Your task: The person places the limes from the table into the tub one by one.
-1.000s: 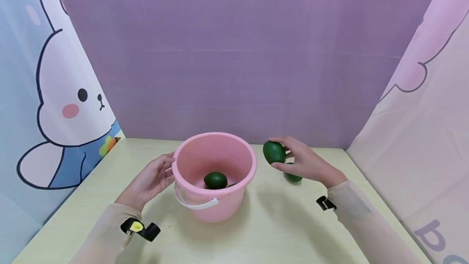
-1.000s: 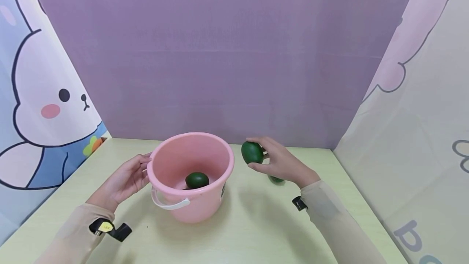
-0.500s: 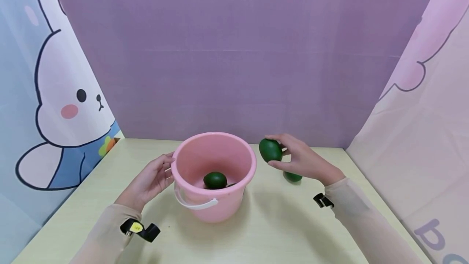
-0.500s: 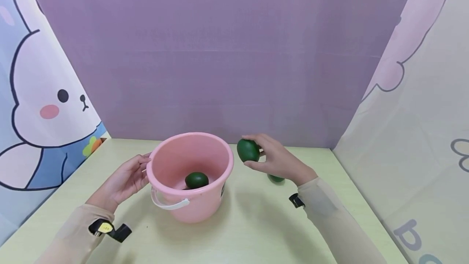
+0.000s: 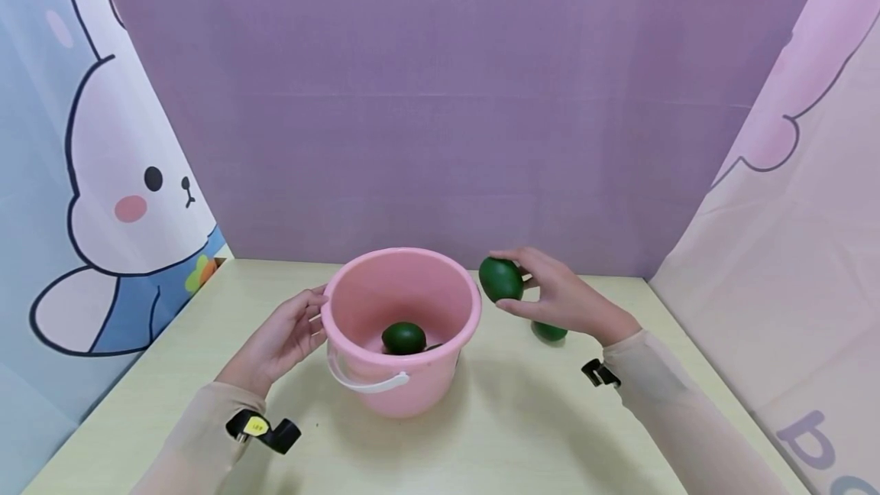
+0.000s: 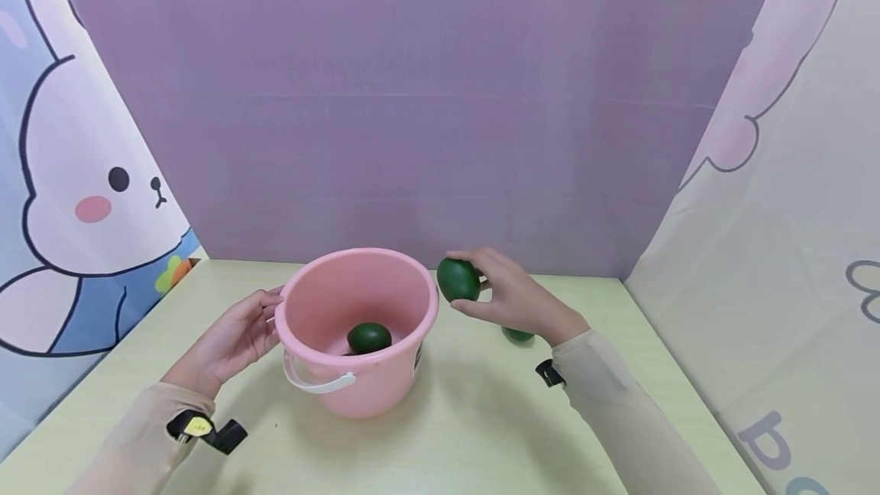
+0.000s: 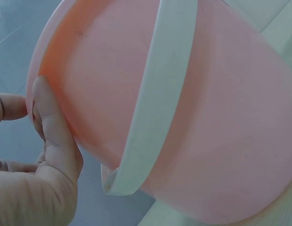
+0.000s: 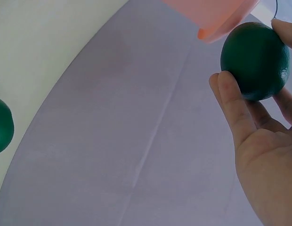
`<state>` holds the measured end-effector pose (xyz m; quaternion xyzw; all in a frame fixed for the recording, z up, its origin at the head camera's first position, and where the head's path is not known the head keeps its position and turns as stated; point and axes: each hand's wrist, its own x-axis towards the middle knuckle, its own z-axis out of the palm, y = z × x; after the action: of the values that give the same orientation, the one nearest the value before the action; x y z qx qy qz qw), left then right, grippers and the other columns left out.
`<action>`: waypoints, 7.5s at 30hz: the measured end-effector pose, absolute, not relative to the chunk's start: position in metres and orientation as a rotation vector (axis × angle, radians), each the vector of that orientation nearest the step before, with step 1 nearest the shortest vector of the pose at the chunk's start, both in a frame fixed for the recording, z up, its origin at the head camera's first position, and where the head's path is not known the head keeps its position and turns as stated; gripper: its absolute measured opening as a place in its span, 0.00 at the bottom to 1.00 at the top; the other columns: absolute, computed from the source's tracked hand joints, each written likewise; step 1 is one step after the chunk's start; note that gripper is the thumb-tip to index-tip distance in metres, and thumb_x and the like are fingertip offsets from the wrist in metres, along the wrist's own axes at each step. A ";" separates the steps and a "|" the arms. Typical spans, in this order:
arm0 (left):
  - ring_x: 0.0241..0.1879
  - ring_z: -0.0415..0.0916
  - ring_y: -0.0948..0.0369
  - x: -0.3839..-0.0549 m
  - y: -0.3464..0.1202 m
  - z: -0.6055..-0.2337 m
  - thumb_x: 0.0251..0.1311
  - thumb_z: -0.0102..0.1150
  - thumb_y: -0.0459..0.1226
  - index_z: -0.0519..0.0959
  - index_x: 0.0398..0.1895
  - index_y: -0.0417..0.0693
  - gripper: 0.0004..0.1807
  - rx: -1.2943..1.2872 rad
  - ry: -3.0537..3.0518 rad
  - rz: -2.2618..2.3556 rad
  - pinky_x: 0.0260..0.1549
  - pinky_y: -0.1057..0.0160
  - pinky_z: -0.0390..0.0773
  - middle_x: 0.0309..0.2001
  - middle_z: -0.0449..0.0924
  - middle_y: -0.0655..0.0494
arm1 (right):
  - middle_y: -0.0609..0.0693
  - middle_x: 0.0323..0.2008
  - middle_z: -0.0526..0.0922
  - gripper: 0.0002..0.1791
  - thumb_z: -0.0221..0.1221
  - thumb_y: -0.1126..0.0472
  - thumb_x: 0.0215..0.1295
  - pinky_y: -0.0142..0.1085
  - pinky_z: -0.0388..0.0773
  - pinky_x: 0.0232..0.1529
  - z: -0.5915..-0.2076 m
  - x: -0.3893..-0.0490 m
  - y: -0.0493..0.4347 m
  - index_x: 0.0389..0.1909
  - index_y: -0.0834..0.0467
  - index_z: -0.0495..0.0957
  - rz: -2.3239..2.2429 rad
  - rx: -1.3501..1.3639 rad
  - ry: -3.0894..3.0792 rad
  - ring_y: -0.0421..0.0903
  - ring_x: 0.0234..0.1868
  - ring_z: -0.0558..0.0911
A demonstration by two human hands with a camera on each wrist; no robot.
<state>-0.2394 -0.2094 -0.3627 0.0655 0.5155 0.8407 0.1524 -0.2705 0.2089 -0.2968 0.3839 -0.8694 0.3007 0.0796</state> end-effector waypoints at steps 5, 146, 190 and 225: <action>0.45 0.78 0.63 -0.239 -0.209 -0.362 0.76 0.45 0.37 0.64 0.66 0.46 0.19 0.167 1.494 2.406 0.42 0.71 0.83 0.55 0.73 0.51 | 0.42 0.60 0.73 0.38 0.70 0.50 0.61 0.39 0.84 0.47 -0.295 -0.271 0.205 0.71 0.50 0.67 0.908 1.172 -2.582 0.41 0.49 0.78; 0.45 0.77 0.62 -0.242 -0.203 -0.364 0.75 0.47 0.39 0.67 0.65 0.48 0.18 0.117 1.546 2.398 0.41 0.72 0.83 0.55 0.72 0.51 | 0.43 0.65 0.73 0.32 0.66 0.51 0.66 0.50 0.72 0.65 -0.293 -0.278 0.191 0.69 0.48 0.70 0.755 1.282 -2.619 0.44 0.67 0.70; 0.46 0.75 0.61 -0.242 -0.207 -0.364 0.76 0.46 0.39 0.65 0.67 0.45 0.20 0.168 1.533 2.404 0.40 0.72 0.83 0.54 0.73 0.50 | 0.50 0.64 0.74 0.29 0.63 0.49 0.69 0.55 0.76 0.59 -0.341 -0.294 0.257 0.67 0.53 0.72 0.820 0.948 -2.789 0.56 0.63 0.74; 0.45 0.76 0.62 -0.243 -0.206 -0.364 0.76 0.46 0.39 0.64 0.69 0.46 0.22 0.128 1.570 2.397 0.39 0.72 0.83 0.55 0.73 0.51 | 0.60 0.61 0.76 0.29 0.67 0.58 0.64 0.58 0.67 0.66 -0.414 -0.326 0.293 0.63 0.64 0.73 0.772 0.730 -2.870 0.62 0.65 0.70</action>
<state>-0.2432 -0.2058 -0.3642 0.0441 0.5422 0.8280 0.1364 -0.3260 0.2931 -0.4137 0.2383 -0.9370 0.2520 0.0407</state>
